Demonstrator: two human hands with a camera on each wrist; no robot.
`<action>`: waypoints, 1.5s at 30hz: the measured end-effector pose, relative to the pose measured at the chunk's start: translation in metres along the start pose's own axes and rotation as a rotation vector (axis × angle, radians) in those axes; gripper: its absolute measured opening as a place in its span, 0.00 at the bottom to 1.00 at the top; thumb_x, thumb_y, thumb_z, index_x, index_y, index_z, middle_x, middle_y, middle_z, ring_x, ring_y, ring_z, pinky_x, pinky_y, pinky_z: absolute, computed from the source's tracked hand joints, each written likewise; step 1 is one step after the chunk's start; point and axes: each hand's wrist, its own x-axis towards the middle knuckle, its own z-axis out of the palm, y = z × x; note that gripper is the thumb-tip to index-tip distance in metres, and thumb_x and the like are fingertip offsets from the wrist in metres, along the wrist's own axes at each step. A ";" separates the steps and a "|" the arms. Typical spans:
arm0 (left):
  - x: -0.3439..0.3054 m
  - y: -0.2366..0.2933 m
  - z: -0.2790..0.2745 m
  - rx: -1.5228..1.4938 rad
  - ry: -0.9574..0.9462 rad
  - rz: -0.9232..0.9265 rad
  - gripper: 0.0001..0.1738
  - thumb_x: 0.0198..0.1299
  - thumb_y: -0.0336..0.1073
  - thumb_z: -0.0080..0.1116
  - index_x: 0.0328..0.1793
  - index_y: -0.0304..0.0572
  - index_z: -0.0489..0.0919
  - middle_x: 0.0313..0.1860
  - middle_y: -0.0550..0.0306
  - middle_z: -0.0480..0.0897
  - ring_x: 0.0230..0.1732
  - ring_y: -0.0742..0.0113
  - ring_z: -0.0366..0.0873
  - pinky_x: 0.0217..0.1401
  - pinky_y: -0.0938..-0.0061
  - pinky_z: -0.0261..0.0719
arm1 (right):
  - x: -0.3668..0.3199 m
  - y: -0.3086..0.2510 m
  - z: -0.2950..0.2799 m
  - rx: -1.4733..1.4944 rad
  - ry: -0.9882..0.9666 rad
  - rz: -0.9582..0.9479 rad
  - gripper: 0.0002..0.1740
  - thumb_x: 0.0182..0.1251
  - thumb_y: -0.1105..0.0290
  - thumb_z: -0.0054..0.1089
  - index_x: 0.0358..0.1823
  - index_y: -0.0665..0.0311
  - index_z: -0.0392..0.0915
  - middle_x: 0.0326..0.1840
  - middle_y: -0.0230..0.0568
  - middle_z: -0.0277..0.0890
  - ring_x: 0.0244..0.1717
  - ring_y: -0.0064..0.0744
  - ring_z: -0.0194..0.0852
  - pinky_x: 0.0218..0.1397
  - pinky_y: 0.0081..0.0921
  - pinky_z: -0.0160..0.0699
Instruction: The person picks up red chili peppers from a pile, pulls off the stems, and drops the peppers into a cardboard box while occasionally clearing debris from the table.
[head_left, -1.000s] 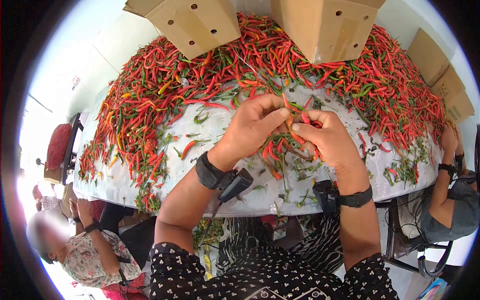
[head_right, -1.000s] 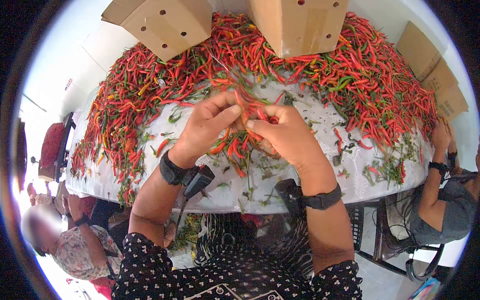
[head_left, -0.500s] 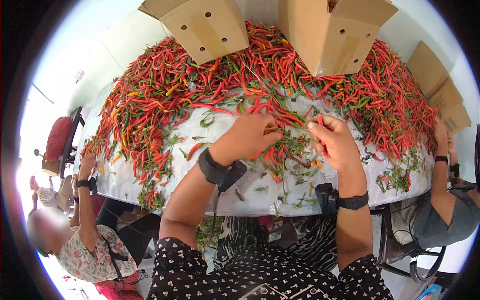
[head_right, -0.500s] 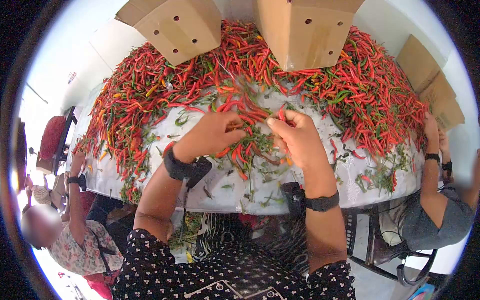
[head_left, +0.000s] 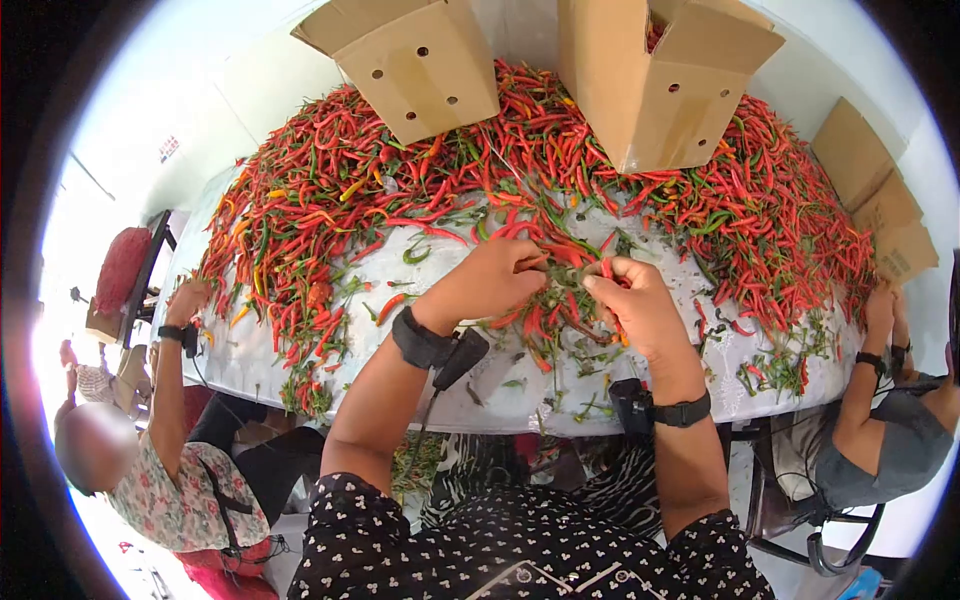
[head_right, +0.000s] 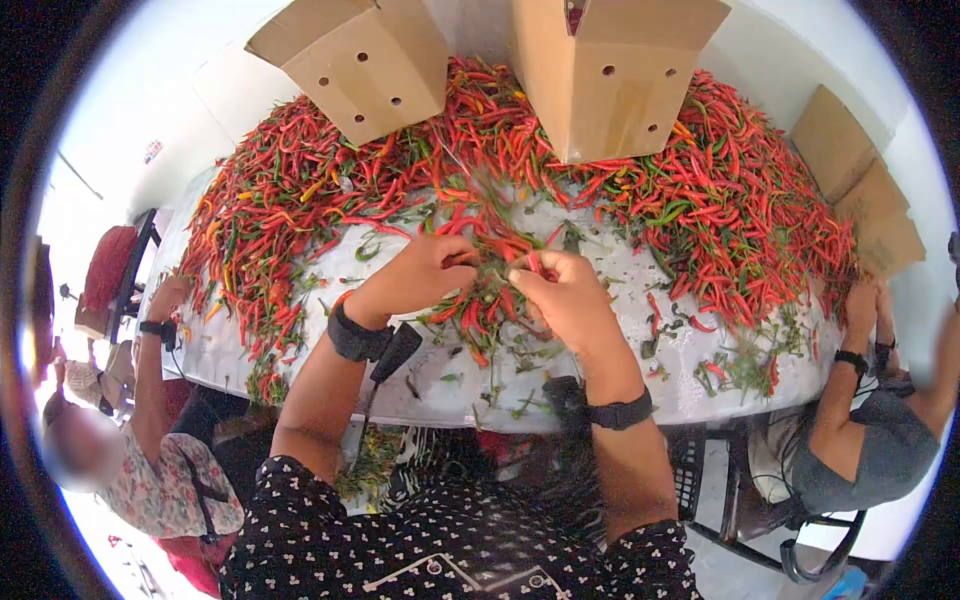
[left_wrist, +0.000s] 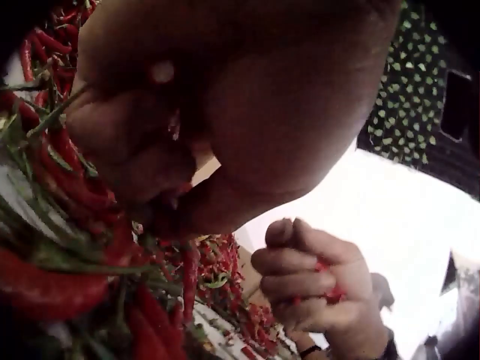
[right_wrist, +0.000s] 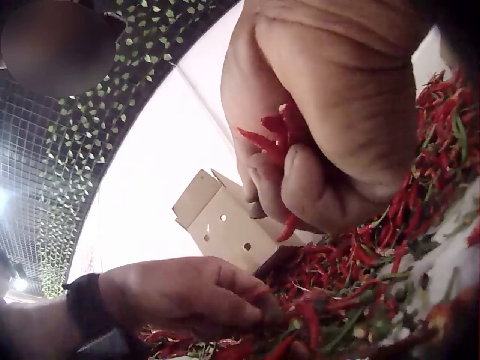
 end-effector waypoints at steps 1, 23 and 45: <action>-0.002 0.002 0.001 0.001 0.009 0.000 0.11 0.50 0.35 0.54 0.34 0.32 0.75 0.22 0.48 0.76 0.26 0.58 0.75 0.31 0.68 0.70 | 0.001 0.002 0.002 0.025 0.013 -0.014 0.07 0.59 0.71 0.58 0.35 0.67 0.75 0.15 0.23 0.64 0.13 0.12 0.56 0.14 0.14 0.51; -0.016 0.021 0.035 -0.398 0.177 -0.123 0.08 0.55 0.33 0.56 0.36 0.35 0.75 0.21 0.71 0.69 0.24 0.85 0.62 0.24 0.84 0.60 | -0.003 0.009 0.008 0.106 0.054 -0.038 0.07 0.57 0.72 0.60 0.34 0.68 0.76 0.17 0.24 0.65 0.14 0.11 0.55 0.15 0.15 0.50; -0.015 -0.003 -0.005 -0.826 0.131 -0.357 0.11 0.54 0.33 0.51 0.43 0.36 0.73 0.22 0.62 0.72 0.25 0.77 0.73 0.17 0.85 0.60 | -0.003 -0.001 -0.015 -0.524 0.416 -0.380 0.13 0.51 0.72 0.61 0.38 0.69 0.76 0.19 0.39 0.70 0.21 0.25 0.66 0.28 0.26 0.68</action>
